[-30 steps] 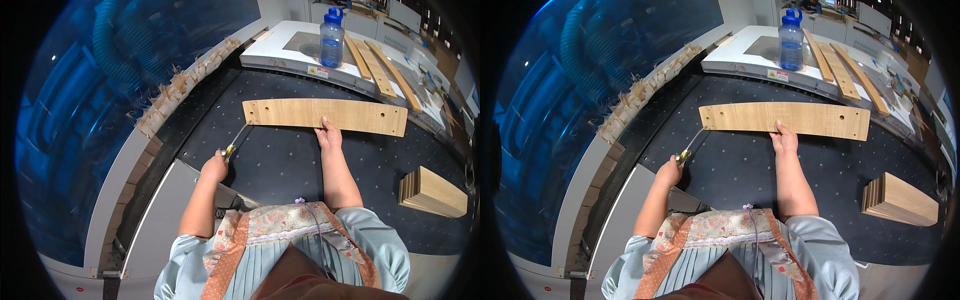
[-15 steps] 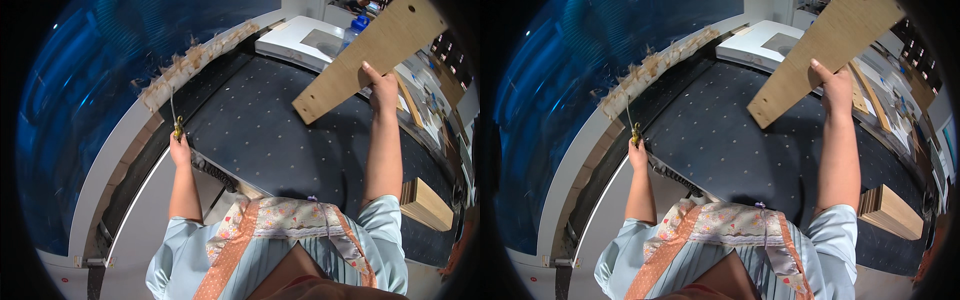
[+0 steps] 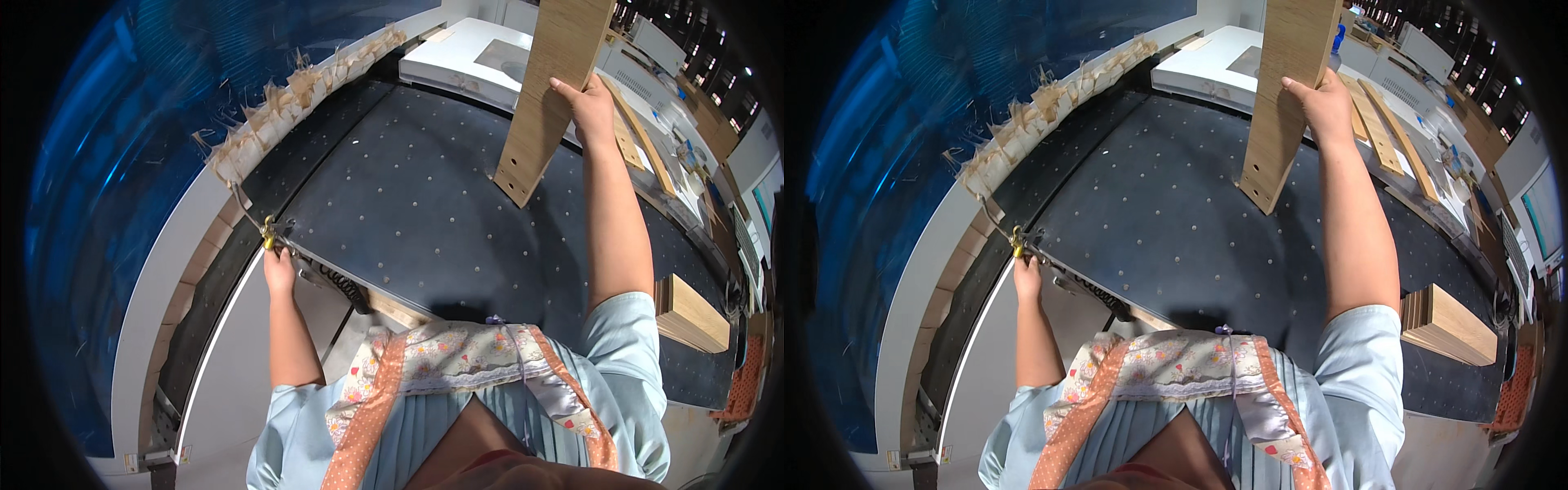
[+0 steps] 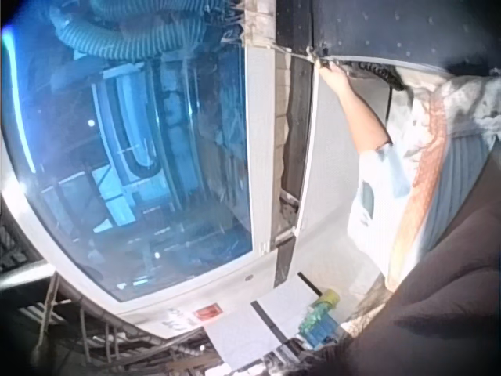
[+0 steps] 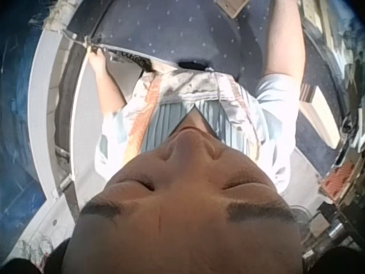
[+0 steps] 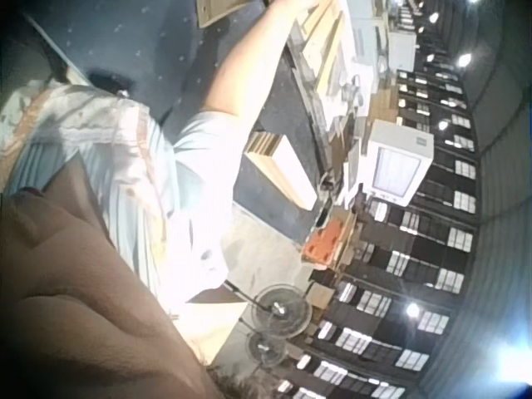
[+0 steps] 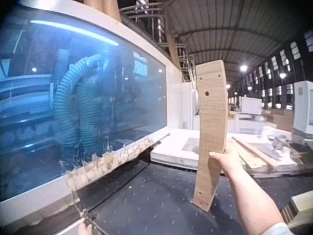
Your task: The person picks up wooden boards from a stack, places them on a table, and uses a handheld scraper tool to scrape the edges of a board before moving it to a different stack.
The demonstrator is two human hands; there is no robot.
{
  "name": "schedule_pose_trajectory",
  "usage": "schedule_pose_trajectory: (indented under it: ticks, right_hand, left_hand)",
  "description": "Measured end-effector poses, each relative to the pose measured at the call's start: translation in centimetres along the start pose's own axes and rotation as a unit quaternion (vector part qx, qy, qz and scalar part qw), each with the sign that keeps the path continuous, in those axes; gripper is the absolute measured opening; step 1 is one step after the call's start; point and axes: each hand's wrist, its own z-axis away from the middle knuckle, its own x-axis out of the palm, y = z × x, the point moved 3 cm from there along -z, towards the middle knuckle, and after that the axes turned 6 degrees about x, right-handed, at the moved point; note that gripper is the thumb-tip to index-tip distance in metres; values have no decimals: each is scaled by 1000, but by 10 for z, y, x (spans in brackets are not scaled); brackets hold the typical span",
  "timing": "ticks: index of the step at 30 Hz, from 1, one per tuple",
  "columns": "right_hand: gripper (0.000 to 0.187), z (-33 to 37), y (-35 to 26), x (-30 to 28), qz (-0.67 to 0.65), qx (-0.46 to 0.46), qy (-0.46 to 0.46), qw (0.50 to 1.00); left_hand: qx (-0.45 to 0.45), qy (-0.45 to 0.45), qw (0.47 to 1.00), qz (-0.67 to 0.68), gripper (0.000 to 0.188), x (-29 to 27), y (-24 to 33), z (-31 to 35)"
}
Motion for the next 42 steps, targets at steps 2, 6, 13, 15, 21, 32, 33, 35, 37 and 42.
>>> schedule_pose_trajectory:
  ticks: [2,6,13,15,21,32,33,35,37,42]
  right_hand:
    - [30,-2,1,-4,-7,-13,13,1000]
    - [30,-5,3,-11,40,-26,30,998]
    - [32,15,61,-36,52,-18,85,995]
    - [33,38,91,-28,138,40,113,983]
    - [27,57,115,-21,-71,81,151,983]
    - [33,117,52,-88,-43,14,238,970]
    - [32,132,40,-99,-43,-6,259,965]
    - [35,176,12,-128,-21,-20,299,954]
    - [38,231,-16,-154,-7,-38,368,929]
    - [43,412,-65,-196,-29,-121,557,821]
  left_hand:
    - [-5,8,1000,18,36,0,-2,2]
    - [94,153,978,102,43,-14,-17,14]
    - [186,107,974,69,42,-4,60,70]
    - [221,55,969,92,41,10,80,79]
    - [375,-48,921,96,41,31,123,90]
    - [505,-409,747,136,35,116,225,78]
    - [523,-453,708,144,35,128,237,84]
    - [568,-521,622,138,36,154,264,103]
    - [606,-573,533,141,38,175,288,131]
    - [657,-658,318,186,44,211,321,223]
